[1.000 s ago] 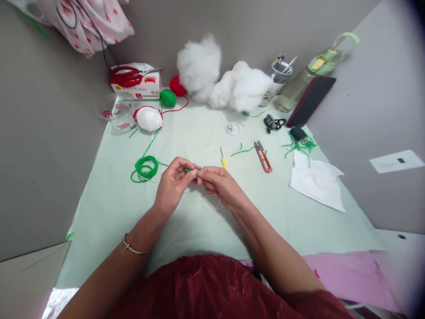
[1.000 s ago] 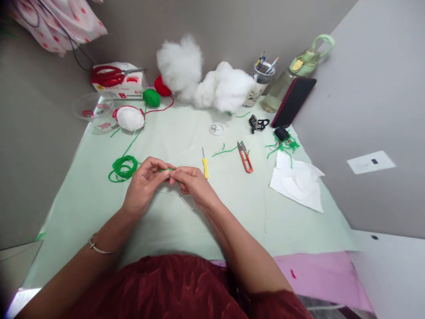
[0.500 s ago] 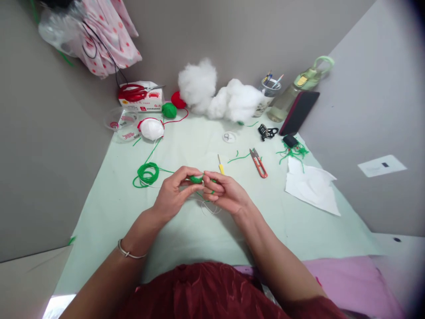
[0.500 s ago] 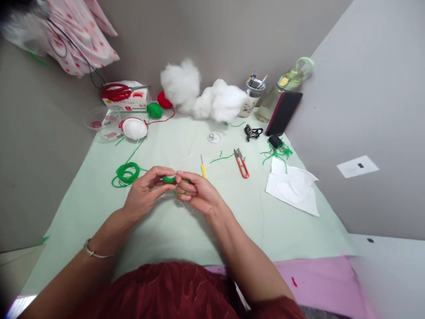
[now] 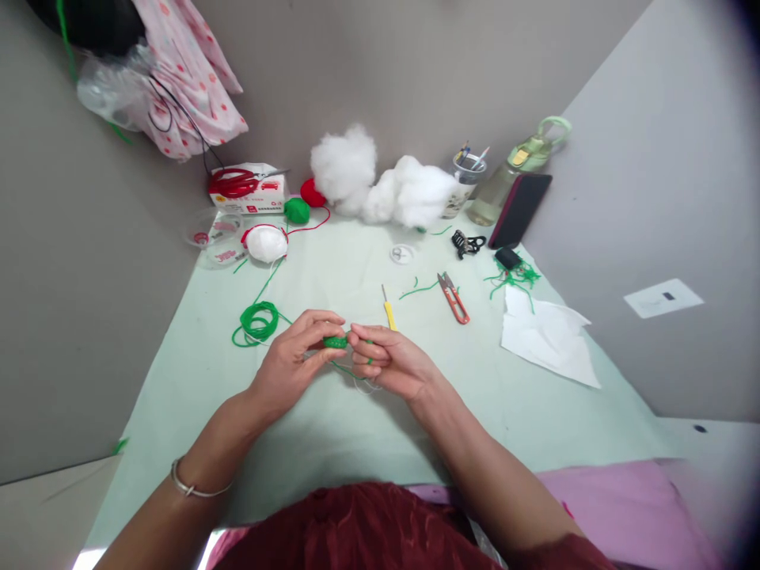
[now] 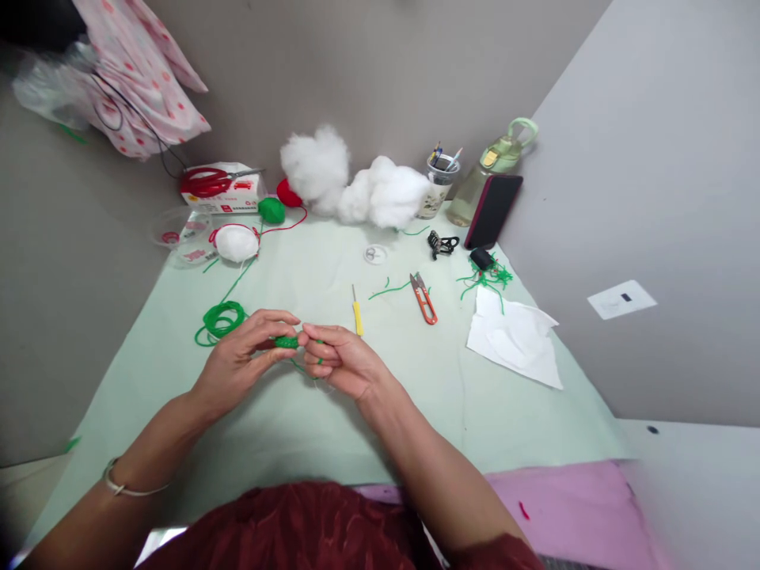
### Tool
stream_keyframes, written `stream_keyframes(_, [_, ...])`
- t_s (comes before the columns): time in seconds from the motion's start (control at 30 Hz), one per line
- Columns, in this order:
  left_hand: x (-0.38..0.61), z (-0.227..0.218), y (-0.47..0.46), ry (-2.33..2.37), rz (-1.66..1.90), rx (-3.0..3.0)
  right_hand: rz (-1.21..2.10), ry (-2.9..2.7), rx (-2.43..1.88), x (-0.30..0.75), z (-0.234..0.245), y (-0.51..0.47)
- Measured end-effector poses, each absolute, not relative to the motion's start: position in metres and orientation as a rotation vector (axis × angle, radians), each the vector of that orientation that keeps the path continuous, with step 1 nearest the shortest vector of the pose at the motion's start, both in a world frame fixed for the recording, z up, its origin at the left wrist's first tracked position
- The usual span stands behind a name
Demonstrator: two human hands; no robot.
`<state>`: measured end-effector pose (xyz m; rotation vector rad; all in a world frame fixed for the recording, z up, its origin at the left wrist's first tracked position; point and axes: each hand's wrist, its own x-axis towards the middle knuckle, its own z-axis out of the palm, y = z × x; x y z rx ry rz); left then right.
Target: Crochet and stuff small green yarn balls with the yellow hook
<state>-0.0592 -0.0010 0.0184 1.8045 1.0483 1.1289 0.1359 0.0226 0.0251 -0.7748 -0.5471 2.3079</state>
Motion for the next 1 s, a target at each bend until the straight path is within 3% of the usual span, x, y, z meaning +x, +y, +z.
stream_keyframes(0.47, [-0.057, 0.025, 0.002, 0.769, 1.075, 1.029, 2.301, -0.679, -0.672, 0.143, 0.045, 0.021])
stream_keyframes(0.8, [-0.090, 0.028, 0.008, 0.910, 1.213, 0.895, 1.991, -0.880, -0.797, 0.157, 0.041, 0.018])
stream_keyframes(1.0, [-0.107, 0.020, 0.013, 1.056, 1.247, 1.048, 1.769, -1.047, -0.905, 0.178, 0.069, 0.008])
